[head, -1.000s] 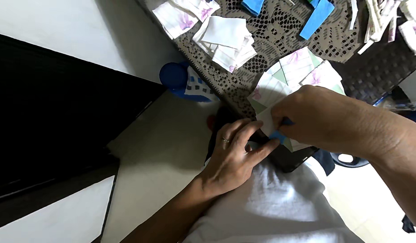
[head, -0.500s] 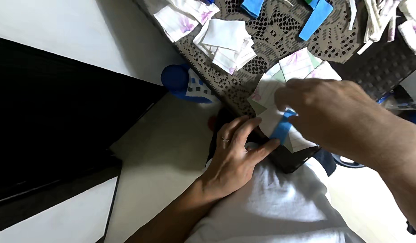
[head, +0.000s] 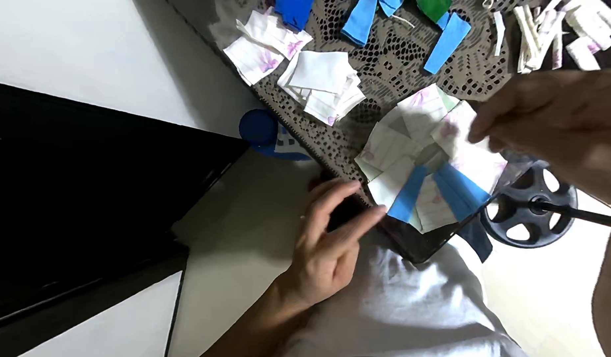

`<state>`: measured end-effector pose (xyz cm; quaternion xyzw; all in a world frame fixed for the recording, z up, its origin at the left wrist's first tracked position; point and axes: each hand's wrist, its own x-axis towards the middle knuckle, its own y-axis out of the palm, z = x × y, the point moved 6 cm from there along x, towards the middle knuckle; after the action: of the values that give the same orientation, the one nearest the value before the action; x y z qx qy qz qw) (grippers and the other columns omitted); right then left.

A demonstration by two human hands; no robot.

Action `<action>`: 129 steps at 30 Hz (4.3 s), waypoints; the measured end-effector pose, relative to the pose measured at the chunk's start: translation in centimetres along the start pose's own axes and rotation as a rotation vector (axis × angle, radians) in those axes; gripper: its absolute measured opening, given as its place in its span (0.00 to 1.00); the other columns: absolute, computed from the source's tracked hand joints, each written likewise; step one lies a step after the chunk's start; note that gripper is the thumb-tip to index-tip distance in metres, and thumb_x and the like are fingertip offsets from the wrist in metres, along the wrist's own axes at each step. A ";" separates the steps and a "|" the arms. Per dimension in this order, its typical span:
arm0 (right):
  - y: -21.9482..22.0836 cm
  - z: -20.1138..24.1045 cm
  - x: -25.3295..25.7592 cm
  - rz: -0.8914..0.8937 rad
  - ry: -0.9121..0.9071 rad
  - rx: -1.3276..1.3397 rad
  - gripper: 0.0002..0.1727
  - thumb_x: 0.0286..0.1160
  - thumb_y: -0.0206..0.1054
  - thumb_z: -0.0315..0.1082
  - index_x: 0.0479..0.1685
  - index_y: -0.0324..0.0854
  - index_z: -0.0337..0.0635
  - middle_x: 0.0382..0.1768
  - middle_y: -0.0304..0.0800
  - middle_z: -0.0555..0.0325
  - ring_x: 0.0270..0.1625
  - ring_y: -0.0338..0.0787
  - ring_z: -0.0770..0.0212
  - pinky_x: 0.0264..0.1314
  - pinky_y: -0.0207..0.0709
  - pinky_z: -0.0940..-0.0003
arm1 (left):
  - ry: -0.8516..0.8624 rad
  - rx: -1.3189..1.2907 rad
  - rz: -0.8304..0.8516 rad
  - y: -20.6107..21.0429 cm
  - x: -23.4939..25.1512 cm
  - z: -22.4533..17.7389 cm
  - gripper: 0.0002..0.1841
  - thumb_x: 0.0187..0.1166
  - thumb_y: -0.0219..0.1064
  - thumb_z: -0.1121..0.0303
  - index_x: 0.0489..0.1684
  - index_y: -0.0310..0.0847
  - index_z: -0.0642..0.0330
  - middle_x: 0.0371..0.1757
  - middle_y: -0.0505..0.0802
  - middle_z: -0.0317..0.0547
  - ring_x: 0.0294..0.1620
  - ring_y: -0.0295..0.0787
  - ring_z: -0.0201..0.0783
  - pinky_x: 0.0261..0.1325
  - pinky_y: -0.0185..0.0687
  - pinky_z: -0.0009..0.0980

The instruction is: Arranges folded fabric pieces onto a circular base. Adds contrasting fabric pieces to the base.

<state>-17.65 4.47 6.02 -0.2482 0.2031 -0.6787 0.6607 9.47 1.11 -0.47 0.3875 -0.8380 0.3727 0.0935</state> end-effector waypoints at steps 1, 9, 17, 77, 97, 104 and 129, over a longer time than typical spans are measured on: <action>-1.2 -1.4 -0.7 -0.045 0.015 0.099 0.10 0.80 0.58 0.30 0.44 0.85 0.53 0.38 0.89 0.79 0.35 0.85 0.85 0.37 0.81 0.87 | -0.019 0.012 -0.025 -0.5 0.6 0.0 0.17 0.87 0.54 0.70 0.65 0.85 0.45 0.79 0.79 0.38 0.87 0.66 0.37 0.86 0.66 0.38; -2.6 -8.7 -8.8 -0.421 0.297 0.260 0.09 0.84 0.60 0.33 0.49 0.87 0.54 0.40 0.92 0.76 0.37 0.89 0.79 0.40 0.85 0.81 | -0.031 0.327 0.281 5.2 7.5 -2.4 0.36 0.89 0.49 0.45 0.90 0.61 0.61 0.93 0.58 0.64 0.94 0.43 0.67 0.87 0.40 0.70; -2.6 -6.9 -9.2 -0.609 0.320 0.168 0.09 0.75 0.62 0.28 0.44 0.87 0.50 0.36 0.92 0.78 0.35 0.88 0.83 0.41 0.83 0.85 | 0.017 0.476 0.443 11.1 8.2 -2.7 0.42 0.86 0.44 0.36 0.90 0.61 0.61 0.92 0.63 0.58 0.94 0.50 0.59 0.89 0.38 0.67; 6.1 2.5 -1.5 0.304 0.067 -0.043 0.07 0.74 0.70 0.31 0.31 0.92 0.50 0.26 0.88 0.72 0.28 0.81 0.81 0.30 0.73 0.81 | -0.540 -0.110 0.394 3.1 3.9 -2.0 0.11 0.79 0.66 0.60 0.33 0.92 0.52 0.26 0.90 0.26 0.26 0.82 0.13 0.31 0.76 0.12; 7.1 1.6 1.1 0.598 0.135 -0.162 0.05 0.73 0.74 0.27 0.34 0.93 0.48 0.27 0.90 0.66 0.27 0.85 0.74 0.32 0.79 0.75 | -0.227 0.180 0.232 1.1 0.1 -3.4 0.12 0.80 0.62 0.64 0.47 0.93 0.54 0.46 0.94 0.44 0.48 0.89 0.32 0.51 0.83 0.21; 7.5 1.8 1.0 0.584 0.092 -0.231 0.06 0.72 0.74 0.28 0.32 0.94 0.51 0.27 0.90 0.67 0.31 0.86 0.71 0.33 0.77 0.69 | -0.152 0.228 0.258 1.7 -0.4 -3.9 0.16 0.79 0.61 0.67 0.55 0.94 0.51 0.47 0.93 0.49 0.47 0.89 0.38 0.50 0.83 0.26; 7.6 2.3 0.8 0.558 0.024 -0.325 0.07 0.74 0.72 0.31 0.30 0.93 0.53 0.25 0.88 0.68 0.30 0.86 0.68 0.30 0.76 0.65 | -0.016 0.405 0.428 3.4 0.0 -4.6 0.24 0.79 0.55 0.67 0.72 0.87 0.43 0.29 0.87 0.46 0.30 0.84 0.47 0.31 0.77 0.37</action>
<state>-10.20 3.50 3.36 -0.2770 0.3768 -0.4328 0.7707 6.38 5.73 0.91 0.2156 -0.8100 0.5404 -0.0731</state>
